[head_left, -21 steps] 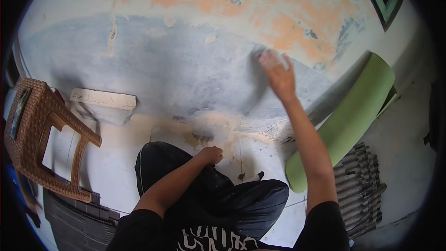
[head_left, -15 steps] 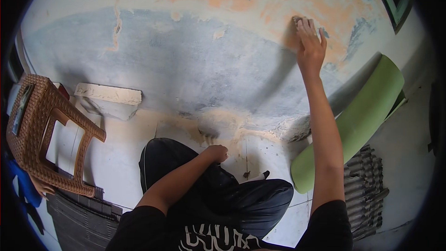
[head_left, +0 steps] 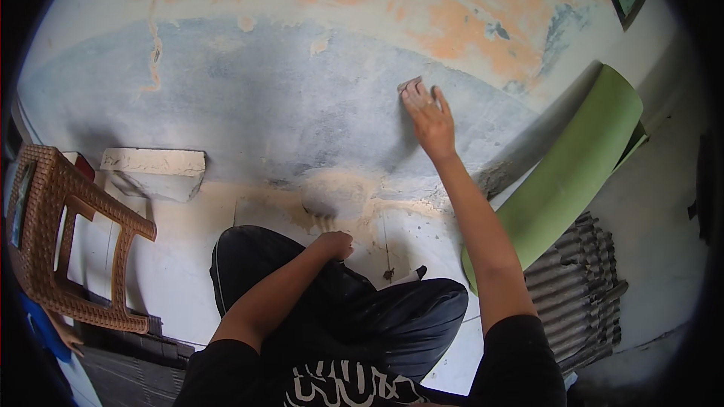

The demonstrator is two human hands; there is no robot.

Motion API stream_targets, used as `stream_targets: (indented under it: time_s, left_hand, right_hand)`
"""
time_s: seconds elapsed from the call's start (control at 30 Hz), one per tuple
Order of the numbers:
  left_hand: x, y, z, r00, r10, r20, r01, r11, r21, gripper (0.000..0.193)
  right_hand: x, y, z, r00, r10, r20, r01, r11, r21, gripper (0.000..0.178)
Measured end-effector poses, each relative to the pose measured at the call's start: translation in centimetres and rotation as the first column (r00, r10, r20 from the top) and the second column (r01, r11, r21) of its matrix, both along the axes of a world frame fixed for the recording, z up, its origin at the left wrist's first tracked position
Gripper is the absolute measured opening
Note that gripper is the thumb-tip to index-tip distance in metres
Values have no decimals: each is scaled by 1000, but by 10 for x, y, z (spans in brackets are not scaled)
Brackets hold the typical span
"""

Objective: The person sands a wall with a piece of sandpaper, moving the paper across the surface of the wall to smooth it.

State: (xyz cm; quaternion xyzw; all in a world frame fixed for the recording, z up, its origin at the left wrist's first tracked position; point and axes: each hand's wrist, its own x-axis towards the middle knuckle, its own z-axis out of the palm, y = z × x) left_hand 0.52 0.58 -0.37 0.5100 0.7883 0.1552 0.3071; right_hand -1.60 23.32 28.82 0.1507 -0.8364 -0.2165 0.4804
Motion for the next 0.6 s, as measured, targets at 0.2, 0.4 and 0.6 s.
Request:
stream_targets:
  time_s: [0.2,0.4,0.6]
  left_hand:
    - [-7,-5,-14,998,15,-54,-15,1000,-8,39]
    - [-1,0,-12,1000,8,6,-8,1000,1,40]
    - [-3,1,-24,999,-17,-48,14,997,-81,40]
  right_hand:
    - [26,1,-19,962,-7,274,-2,999,32,43]
    - [49,15,-27,955,-19,295,-12,995,104,50]
    - [26,2,64,993,-64,-95,72,994,87,52]
